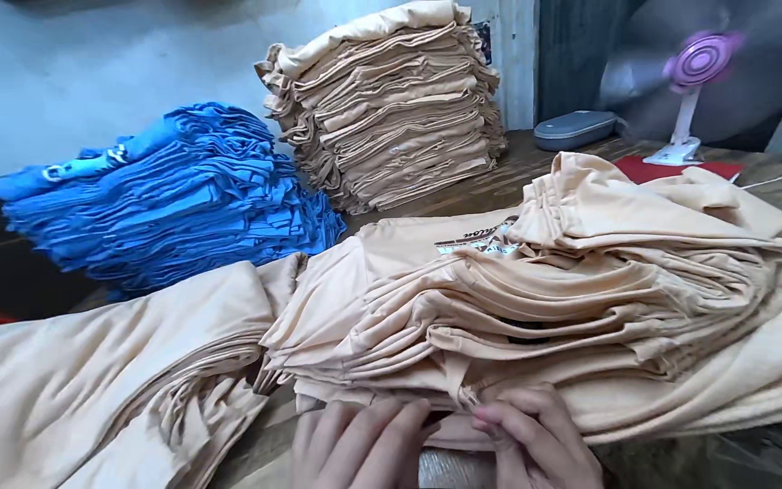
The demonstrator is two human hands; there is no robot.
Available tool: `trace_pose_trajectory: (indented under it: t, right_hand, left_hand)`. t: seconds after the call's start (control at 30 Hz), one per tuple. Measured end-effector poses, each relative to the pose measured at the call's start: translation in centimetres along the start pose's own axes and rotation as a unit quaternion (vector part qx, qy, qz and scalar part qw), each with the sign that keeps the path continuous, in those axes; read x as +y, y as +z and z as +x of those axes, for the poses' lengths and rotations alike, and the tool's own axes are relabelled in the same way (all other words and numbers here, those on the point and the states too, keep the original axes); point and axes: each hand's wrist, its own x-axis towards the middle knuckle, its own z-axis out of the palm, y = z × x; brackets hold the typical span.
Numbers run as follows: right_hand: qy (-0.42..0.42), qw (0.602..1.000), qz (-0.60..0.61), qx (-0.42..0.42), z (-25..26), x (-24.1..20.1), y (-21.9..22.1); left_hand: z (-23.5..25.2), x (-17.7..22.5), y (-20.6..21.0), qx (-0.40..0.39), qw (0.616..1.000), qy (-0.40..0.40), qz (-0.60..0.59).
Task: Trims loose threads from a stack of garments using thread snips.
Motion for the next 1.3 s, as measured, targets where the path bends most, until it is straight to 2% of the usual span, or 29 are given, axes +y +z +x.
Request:
trace_pose_trajectory:
  t: [0.2, 0.37, 0.43, 0.53, 0.57, 0.63, 0.7, 0.77, 0.83, 0.9, 1.0, 1.07, 1.17, 1.23, 1.3]
  right_hand:
    - [-0.009, 1.000, 0.005, 0.003, -0.6, 0.1, 0.0]
    - [-0.041, 0.999, 0.003, -0.035, -0.7, -0.2, -1.9]
    - [-0.058, 0.996, -0.054, -0.041, -0.9, 0.2, -2.5]
    - [-0.065, 0.974, -0.203, -0.079, -1.3, 1.0, -2.8]
    - [-0.076, 0.972, -0.199, -0.102, -1.4, 1.1, -3.1]
    - [-0.101, 0.971, -0.124, -0.178, -0.9, 0.4, -4.2]
    - [-0.109, 0.954, -0.094, -0.261, 0.0, -1.4, -4.7]
    - [-0.090, 0.932, -0.156, -0.315, 0.9, -3.4, -4.5]
    - [-0.067, 0.911, -0.239, -0.330, 1.6, -4.2, -4.1]
    - [-0.052, 0.909, -0.266, -0.315, 1.8, -3.4, -4.0]
    - [0.035, 0.932, -0.210, -0.292, 2.4, -3.4, -3.9]
    - [0.068, 0.950, -0.220, -0.212, 2.6, -3.9, -2.6]
    - [0.087, 0.971, -0.197, -0.101, 2.6, -1.9, 0.8]
    - [0.085, 0.990, -0.093, -0.058, 2.2, -0.4, 2.3]
    - [0.075, 0.996, 0.030, -0.038, 1.8, -0.4, 2.1]
  left_hand:
    - [0.4, -0.1, 3.0, 0.018, 0.998, 0.067, 0.001]
    - [0.8, -1.0, 3.0, 0.005, 0.998, 0.067, -0.014]
    - [1.2, -1.6, 3.1, -0.022, 0.996, 0.069, -0.049]
    - [2.3, -3.4, 4.4, -0.079, 0.985, 0.110, -0.104]
    - [2.8, -4.2, 4.9, -0.109, 0.980, 0.107, -0.129]
    - [4.6, -5.6, 5.1, -0.188, 0.957, 0.035, -0.216]
    - [6.6, -6.1, 4.3, -0.260, 0.907, -0.076, -0.321]
    - [8.0, -6.1, 3.9, -0.311, 0.868, -0.133, -0.363]
    - [8.6, -6.3, 3.8, -0.340, 0.854, -0.131, -0.371]
    - [8.5, -6.8, 3.7, -0.357, 0.849, -0.092, -0.379]
    - [8.0, -6.9, 3.5, -0.353, 0.846, -0.082, -0.392]
    - [7.6, -6.8, 3.5, -0.347, 0.843, -0.096, -0.401]
    - [7.2, -6.4, 3.8, -0.340, 0.842, -0.090, -0.410]
    - [6.7, -6.0, 3.9, -0.311, 0.858, -0.068, -0.403]
    - [5.7, -5.7, 3.7, -0.244, 0.884, -0.053, -0.395]
